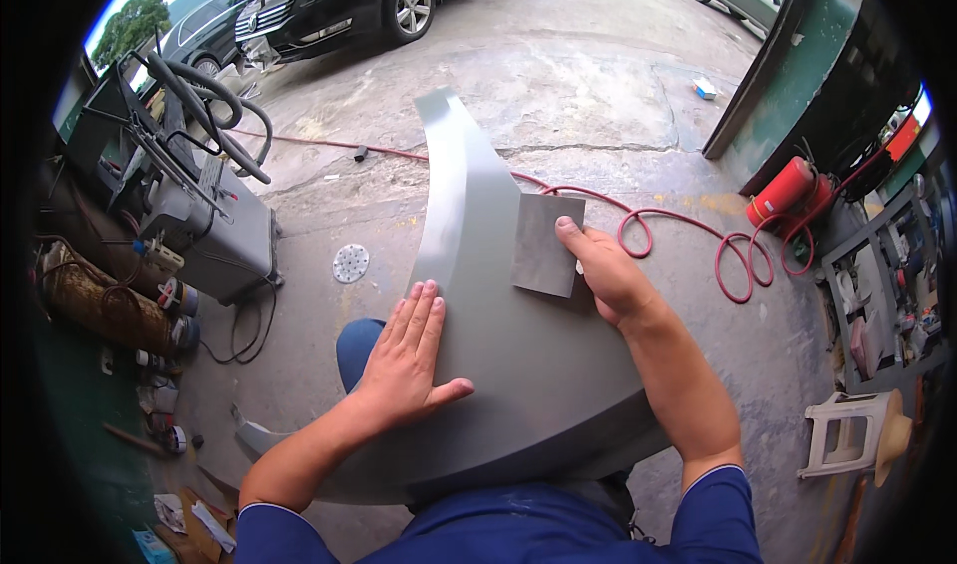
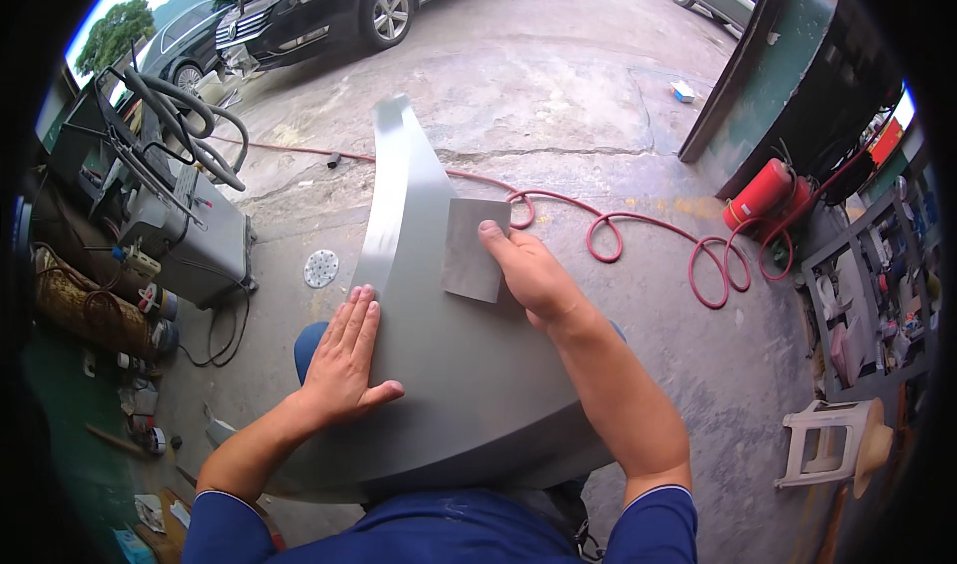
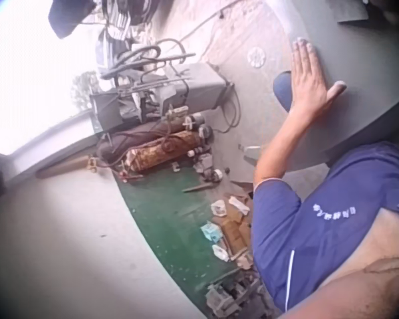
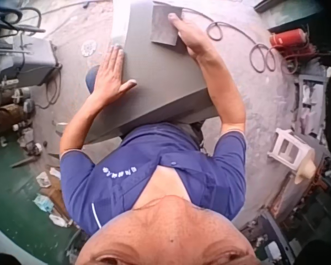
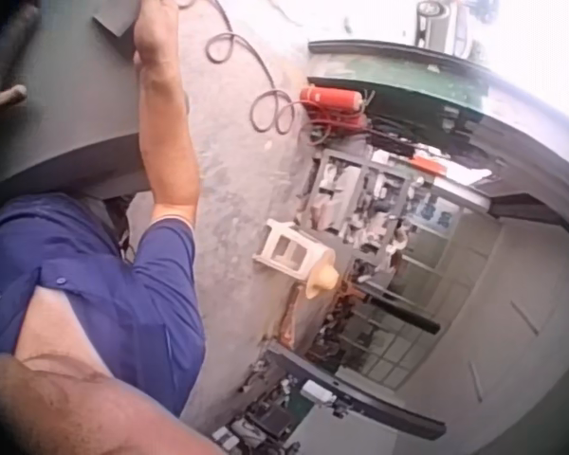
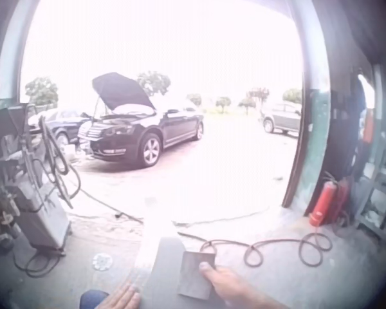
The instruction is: The person sands a grey car bumper with a red sanding block, focusing on the edges and curved surfaces. The person then wipes the bumper with a green cloth.
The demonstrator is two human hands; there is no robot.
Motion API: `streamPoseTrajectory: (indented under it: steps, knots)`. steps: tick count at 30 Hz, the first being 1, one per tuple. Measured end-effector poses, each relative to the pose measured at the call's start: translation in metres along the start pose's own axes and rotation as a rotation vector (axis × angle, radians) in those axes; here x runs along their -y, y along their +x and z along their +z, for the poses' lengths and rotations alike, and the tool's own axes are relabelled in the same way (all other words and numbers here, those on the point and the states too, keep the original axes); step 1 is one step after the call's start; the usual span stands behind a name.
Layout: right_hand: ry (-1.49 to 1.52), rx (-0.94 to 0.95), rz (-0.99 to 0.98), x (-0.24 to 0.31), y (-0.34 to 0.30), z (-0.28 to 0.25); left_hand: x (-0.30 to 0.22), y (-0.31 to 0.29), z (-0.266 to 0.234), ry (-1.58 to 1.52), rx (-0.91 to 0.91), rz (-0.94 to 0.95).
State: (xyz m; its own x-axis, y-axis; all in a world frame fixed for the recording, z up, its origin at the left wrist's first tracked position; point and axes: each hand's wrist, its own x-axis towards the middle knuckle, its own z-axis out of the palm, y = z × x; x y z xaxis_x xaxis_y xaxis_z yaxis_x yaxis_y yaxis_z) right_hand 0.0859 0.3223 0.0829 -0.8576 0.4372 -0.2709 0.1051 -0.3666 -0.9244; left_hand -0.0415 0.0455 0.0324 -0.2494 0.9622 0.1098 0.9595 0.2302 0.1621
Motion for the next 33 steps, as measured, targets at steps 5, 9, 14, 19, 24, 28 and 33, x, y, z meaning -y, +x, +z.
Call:
streamPoseTrajectory:
  steps: [5,9,14,19,24,28,33]
  knots:
    - [-0.001,0.009,0.021,-0.002,0.004,-0.005,-0.015,-0.067,0.009,0.033,-0.001,0.047]
    - [0.122,-0.106,-0.018,-0.002,0.004,0.001,-0.017,-0.058,0.004,0.080,-0.027,0.043]
    - [0.174,-0.170,0.053,-0.003,0.009,-0.003,-0.008,0.033,-0.002,0.037,0.002,-0.017]
    - [0.178,-0.171,0.035,-0.004,0.010,-0.004,0.010,0.122,0.001,-0.025,-0.071,-0.124]
    - [0.179,-0.188,0.031,-0.008,0.011,-0.009,0.005,0.142,0.006,-0.015,-0.046,-0.130]
    - [0.165,-0.204,0.097,-0.015,0.023,-0.012,-0.012,0.104,0.014,0.003,0.013,-0.055]
    - [0.172,-0.220,0.221,-0.030,0.055,-0.022,-0.019,0.044,0.035,-0.001,0.052,-0.025]
